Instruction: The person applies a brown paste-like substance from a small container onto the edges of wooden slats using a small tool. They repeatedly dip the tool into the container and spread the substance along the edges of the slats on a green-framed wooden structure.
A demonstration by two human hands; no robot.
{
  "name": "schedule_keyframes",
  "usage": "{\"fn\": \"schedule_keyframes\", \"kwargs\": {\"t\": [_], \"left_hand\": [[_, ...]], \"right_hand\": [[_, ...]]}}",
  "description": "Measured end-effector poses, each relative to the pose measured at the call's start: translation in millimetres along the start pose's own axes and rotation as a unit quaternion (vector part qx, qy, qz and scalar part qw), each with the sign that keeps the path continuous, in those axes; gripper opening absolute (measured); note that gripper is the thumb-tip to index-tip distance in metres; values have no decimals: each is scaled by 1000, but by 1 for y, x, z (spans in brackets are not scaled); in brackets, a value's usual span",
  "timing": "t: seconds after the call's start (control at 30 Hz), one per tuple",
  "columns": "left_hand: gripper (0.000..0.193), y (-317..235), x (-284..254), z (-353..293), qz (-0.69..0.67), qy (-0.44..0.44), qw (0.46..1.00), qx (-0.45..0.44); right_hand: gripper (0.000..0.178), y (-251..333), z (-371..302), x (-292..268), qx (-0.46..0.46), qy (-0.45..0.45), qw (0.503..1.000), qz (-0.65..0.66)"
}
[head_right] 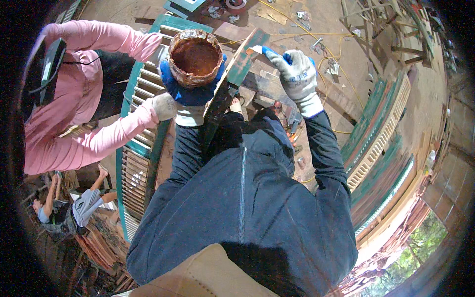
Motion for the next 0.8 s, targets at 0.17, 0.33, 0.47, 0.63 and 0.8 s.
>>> {"fn": "schedule_keyframes", "kwargs": {"t": [0.17, 0.33, 0.47, 0.63, 0.8], "left_hand": [[76, 1, -16, 6, 59, 0, 998, 11], [77, 4, 2, 3, 139, 26, 990, 24], [76, 3, -4, 2, 83, 2, 996, 16], [75, 4, -11, 16, -6, -8, 1000, -17], [74, 6, -18, 20, -17, -19, 999, -23]], "right_hand": [[46, 6, -2, 3, -43, 14, 999, 9], [56, -1, 0, -4, 8, 44, 999, -7], [54, -1, 1, 1, -8, 67, 997, -35], [55, -3, -4, -2, 16, 72, 997, -24], [43, 0, 6, 4, 11, 72, 997, -26]]}}
Point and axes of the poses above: each hand's wrist, its own z-axis towards the middle knuckle, its own x-axis out of the palm, y = z × x, the point moved 3 cm from there along z, towards the middle knuckle, and after that the axes turned 7 degrees about -z, right-handed, at the moved point
